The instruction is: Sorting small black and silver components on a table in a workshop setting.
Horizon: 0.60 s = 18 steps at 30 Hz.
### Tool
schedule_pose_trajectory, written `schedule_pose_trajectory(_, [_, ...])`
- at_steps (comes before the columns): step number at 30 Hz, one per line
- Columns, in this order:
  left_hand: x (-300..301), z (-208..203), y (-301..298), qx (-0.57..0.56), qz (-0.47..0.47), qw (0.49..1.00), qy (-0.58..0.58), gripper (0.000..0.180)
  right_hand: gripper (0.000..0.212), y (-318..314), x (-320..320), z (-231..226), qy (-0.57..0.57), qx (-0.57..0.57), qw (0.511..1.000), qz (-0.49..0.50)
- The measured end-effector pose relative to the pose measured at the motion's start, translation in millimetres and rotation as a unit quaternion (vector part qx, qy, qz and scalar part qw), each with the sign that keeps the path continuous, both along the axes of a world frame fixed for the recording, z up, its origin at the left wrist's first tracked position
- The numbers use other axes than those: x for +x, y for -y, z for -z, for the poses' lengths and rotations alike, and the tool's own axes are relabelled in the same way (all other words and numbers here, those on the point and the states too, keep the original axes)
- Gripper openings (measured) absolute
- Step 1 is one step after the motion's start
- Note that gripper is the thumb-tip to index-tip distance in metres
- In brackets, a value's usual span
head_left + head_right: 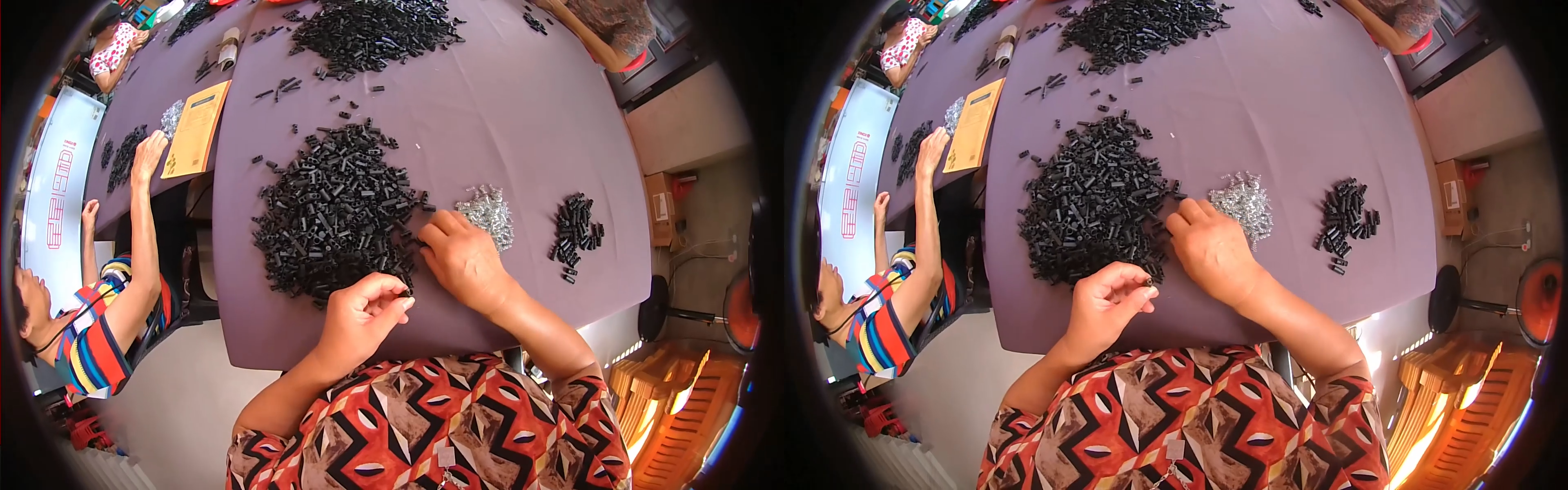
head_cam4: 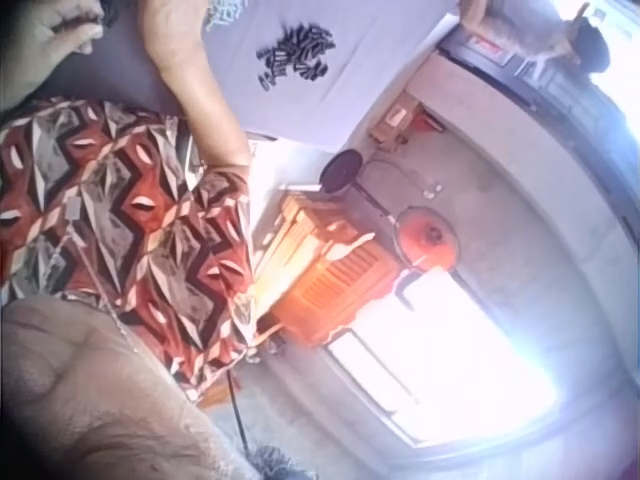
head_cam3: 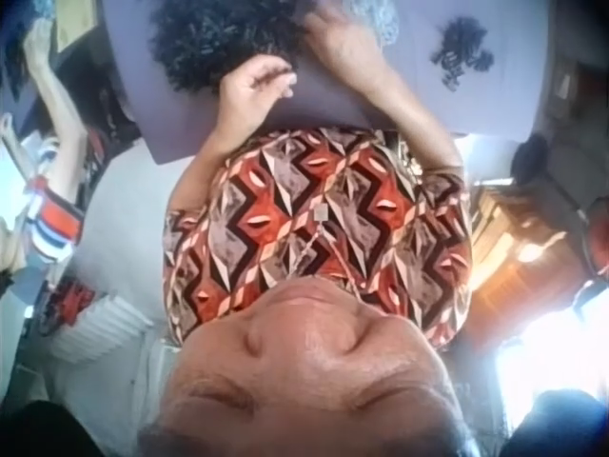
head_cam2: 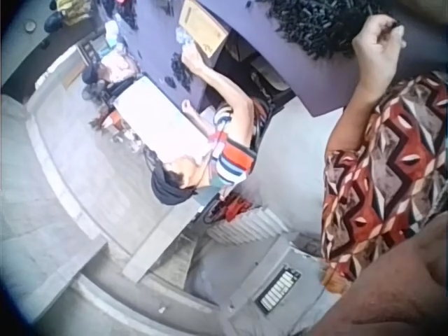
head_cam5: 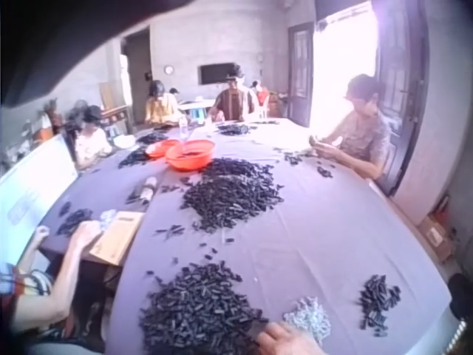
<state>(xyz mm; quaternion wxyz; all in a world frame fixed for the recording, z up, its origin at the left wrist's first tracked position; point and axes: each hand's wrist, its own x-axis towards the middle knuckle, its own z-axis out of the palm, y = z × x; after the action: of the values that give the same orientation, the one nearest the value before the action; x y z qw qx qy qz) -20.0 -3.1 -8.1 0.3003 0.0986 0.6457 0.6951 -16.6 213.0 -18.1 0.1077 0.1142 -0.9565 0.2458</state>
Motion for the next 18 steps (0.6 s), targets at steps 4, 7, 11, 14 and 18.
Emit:
schedule_pose_trajectory(4, [-2.2,-2.2,4.4,-0.03,0.001,0.999,-0.031,0.01,0.018,-0.5,5.2,-3.2,-0.005,-0.059,0.998,0.003])
schedule_pose_trajectory(7, [-4.9,0.6,5.5,-0.04,0.004,0.998,-0.039,0.011,0.017,1.5,22.6,-24.8,0.092,-0.171,0.981,-0.01])
schedule_pose_trajectory(11, [-8.0,-2.7,-0.3,-0.075,0.03,0.994,-0.078,0.011,0.021,3.2,31.6,-35.6,0.133,-0.23,0.962,-0.055])
schedule_pose_trajectory(14, [-7.0,-1.0,-3.0,-0.078,0.035,0.992,-0.097,0.012,0.022,0.6,33.7,-37.2,0.122,-0.221,0.965,-0.066])
schedule_pose_trajectory(18, [-6.8,-5.0,-5.5,-0.024,0.022,0.999,-0.044,0.014,0.022,0.9,33.8,-37.3,0.043,-0.173,0.98,-0.092])
